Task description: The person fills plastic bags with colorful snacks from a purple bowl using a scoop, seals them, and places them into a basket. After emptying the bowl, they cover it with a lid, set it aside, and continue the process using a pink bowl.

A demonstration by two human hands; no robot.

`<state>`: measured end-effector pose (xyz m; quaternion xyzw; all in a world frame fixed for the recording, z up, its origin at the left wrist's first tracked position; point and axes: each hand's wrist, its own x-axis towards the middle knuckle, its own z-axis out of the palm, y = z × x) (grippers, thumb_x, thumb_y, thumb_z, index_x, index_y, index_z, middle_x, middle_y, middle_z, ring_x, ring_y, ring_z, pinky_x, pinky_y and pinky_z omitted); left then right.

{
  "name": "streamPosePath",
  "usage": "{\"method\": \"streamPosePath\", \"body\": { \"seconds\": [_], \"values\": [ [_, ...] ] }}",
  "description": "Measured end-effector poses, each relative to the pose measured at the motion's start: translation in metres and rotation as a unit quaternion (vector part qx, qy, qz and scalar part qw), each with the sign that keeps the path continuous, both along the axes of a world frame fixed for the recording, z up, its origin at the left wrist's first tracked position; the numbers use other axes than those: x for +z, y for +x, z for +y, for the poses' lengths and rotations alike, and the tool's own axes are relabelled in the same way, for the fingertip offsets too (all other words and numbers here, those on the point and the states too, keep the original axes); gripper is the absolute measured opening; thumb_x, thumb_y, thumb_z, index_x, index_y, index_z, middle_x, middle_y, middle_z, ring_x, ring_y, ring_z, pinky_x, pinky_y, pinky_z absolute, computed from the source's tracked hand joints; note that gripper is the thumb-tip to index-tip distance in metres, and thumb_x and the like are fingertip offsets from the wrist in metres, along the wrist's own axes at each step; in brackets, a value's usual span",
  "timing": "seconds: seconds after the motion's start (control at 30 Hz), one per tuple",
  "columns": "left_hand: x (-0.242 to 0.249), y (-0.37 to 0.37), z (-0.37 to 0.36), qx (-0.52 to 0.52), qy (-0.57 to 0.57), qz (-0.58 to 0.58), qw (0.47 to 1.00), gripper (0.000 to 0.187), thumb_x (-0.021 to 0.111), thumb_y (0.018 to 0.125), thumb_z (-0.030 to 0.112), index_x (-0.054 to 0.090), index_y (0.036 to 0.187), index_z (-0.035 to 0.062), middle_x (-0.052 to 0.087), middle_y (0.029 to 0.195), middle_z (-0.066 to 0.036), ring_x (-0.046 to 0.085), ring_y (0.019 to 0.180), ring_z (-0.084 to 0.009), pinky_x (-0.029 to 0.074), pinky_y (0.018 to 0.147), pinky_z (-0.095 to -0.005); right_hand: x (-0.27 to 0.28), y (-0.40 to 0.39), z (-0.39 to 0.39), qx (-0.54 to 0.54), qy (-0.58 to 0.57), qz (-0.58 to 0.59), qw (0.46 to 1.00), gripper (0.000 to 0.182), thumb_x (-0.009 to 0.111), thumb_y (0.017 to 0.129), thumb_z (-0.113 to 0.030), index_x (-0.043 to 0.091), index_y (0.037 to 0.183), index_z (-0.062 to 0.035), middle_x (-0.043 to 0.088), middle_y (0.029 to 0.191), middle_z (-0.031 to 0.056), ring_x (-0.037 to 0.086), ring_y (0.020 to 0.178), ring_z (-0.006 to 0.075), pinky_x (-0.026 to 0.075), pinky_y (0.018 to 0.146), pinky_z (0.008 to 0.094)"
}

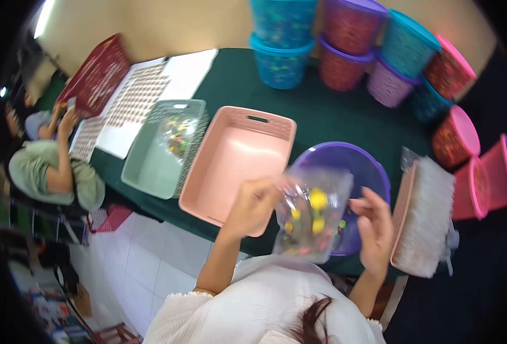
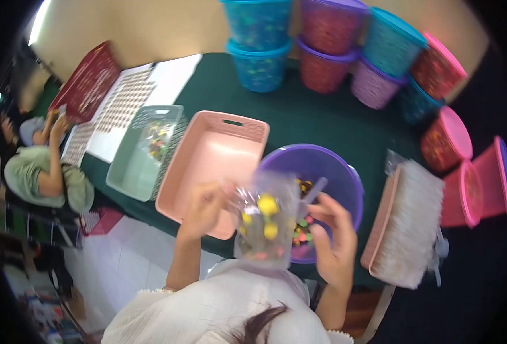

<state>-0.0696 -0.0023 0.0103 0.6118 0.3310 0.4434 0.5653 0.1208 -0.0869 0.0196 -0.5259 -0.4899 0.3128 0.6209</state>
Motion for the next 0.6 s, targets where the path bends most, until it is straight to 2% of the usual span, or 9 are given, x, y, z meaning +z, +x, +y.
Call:
{"method": "streamPosePath", "body": {
  "seconds": [0.07, 0.17, 0.23, 0.3, 0.4, 0.47, 0.5, 0.57, 0.6],
  "values": [
    [-0.011, -0.04, 0.024, 0.17, -0.091, -0.121, 0.974, 0.032, 0.04, 0.088, 0.023, 0.05, 0.103, -0.0035, 0.058, 0.088, -0.009, 0.059, 0.073, -0.0159, 0.05, 0.06, -0.0292, 0.002, 0.014, -0.008, 0.008, -0.003, 0.005, 1.0, 0.037, 0.05, 0.08, -0.016, 0.044, 0.109, 0.0051, 0.052, 0.094, 0.0101, 0.05, 0.092, 0.0181, 0.037, 0.084, 0.0297],
    [-0.006, -0.099, 0.045, 0.365, -0.045, -0.388, 0.845, 0.034, 0.033, 0.09, 0.022, 0.044, 0.109, -0.0041, 0.052, 0.106, -0.013, 0.051, 0.099, -0.0209, 0.042, 0.087, -0.0319, -0.014, 0.046, -0.023, -0.012, -0.025, -0.026, 0.999, 0.033, 0.049, 0.08, -0.016, 0.046, 0.105, 0.0041, 0.051, 0.094, 0.0111, 0.049, 0.092, 0.0177, 0.036, 0.084, 0.0298],
    [-0.051, -0.16, 0.063, 0.387, -0.015, -0.506, 0.77, 0.031, 0.038, 0.089, 0.019, 0.044, 0.108, -0.0034, 0.049, 0.111, -0.011, 0.048, 0.101, -0.0222, 0.041, 0.089, -0.0332, -0.012, 0.054, -0.029, -0.036, -0.028, -0.016, 0.999, 0.027, 0.047, 0.08, -0.014, 0.048, 0.101, 0.0033, 0.051, 0.092, 0.0103, 0.049, 0.09, 0.0166, 0.036, 0.084, 0.0293],
    [-0.098, -0.213, 0.077, 0.365, -0.108, -0.675, 0.632, 0.029, 0.036, 0.088, 0.014, 0.043, 0.11, -0.0034, 0.046, 0.116, -0.011, 0.046, 0.104, -0.0251, 0.037, 0.093, -0.0376, -0.015, 0.063, -0.032, -0.038, -0.024, -0.018, 0.999, 0.026, 0.047, 0.08, -0.013, 0.048, 0.101, 0.0032, 0.051, 0.091, 0.0099, 0.049, 0.089, 0.0162, 0.036, 0.084, 0.0289],
    [-0.146, -0.241, 0.095, 0.466, -0.152, -0.645, 0.587, 0.029, 0.035, 0.087, 0.009, 0.042, 0.111, -0.0036, 0.043, 0.118, -0.014, 0.045, 0.105, -0.0273, 0.034, 0.094, -0.0406, -0.015, 0.07, -0.034, -0.067, -0.022, -0.016, 0.997, 0.023, 0.047, 0.081, -0.01, 0.048, 0.099, 0.0032, 0.051, 0.089, 0.0094, 0.048, 0.086, 0.0155, 0.036, 0.084, 0.028],
    [-0.173, -0.257, 0.1, 0.378, -0.195, -0.695, 0.58, 0.032, 0.037, 0.086, 0.013, 0.039, 0.114, -0.0035, 0.032, 0.126, -0.018, 0.036, 0.113, -0.0287, 0.036, 0.091, -0.0438, -0.012, 0.077, -0.038, -0.083, -0.035, -0.068, 0.994, 0.023, 0.048, 0.08, -0.011, 0.048, 0.098, 0.0034, 0.051, 0.09, 0.0096, 0.048, 0.087, 0.0156, 0.036, 0.083, 0.0276],
    [-0.159, -0.243, 0.097, 0.457, -0.199, -0.62, 0.606, 0.043, 0.041, 0.084, 0.019, 0.031, 0.12, -0.0022, 0.03, 0.127, -0.017, 0.031, 0.116, -0.0301, 0.028, 0.095, -0.0472, -0.011, 0.08, -0.04, -0.091, -0.035, -0.067, 0.993, 0.022, 0.048, 0.08, -0.009, 0.049, 0.097, 0.0036, 0.052, 0.09, 0.0096, 0.049, 0.088, 0.0159, 0.036, 0.082, 0.0272],
    [-0.13, -0.232, 0.082, 0.346, -0.274, -0.625, 0.644, 0.059, 0.048, 0.08, 0.024, 0.021, 0.125, -0.002, 0.028, 0.128, -0.02, 0.026, 0.118, -0.0327, 0.006, 0.1, -0.0493, -0.005, 0.09, -0.046, -0.132, -0.028, -0.093, 0.987, 0.02, 0.048, 0.08, -0.008, 0.05, 0.096, 0.0039, 0.053, 0.088, 0.0088, 0.05, 0.087, 0.0151, 0.036, 0.082, 0.0259],
    [-0.097, -0.199, 0.068, 0.308, -0.212, -0.581, 0.723, 0.06, 0.05, 0.078, 0.02, 0.02, 0.125, -0.003, 0.027, 0.128, -0.02, 0.024, 0.119, -0.0332, 0.007, 0.1, -0.0508, -0.003, 0.099, -0.05, -0.17, -0.033, -0.111, 0.979, 0.017, 0.049, 0.08, -0.007, 0.051, 0.093, 0.0038, 0.053, 0.087, 0.0079, 0.051, 0.086, 0.014, 0.036, 0.08, 0.0247]
  ]
}}
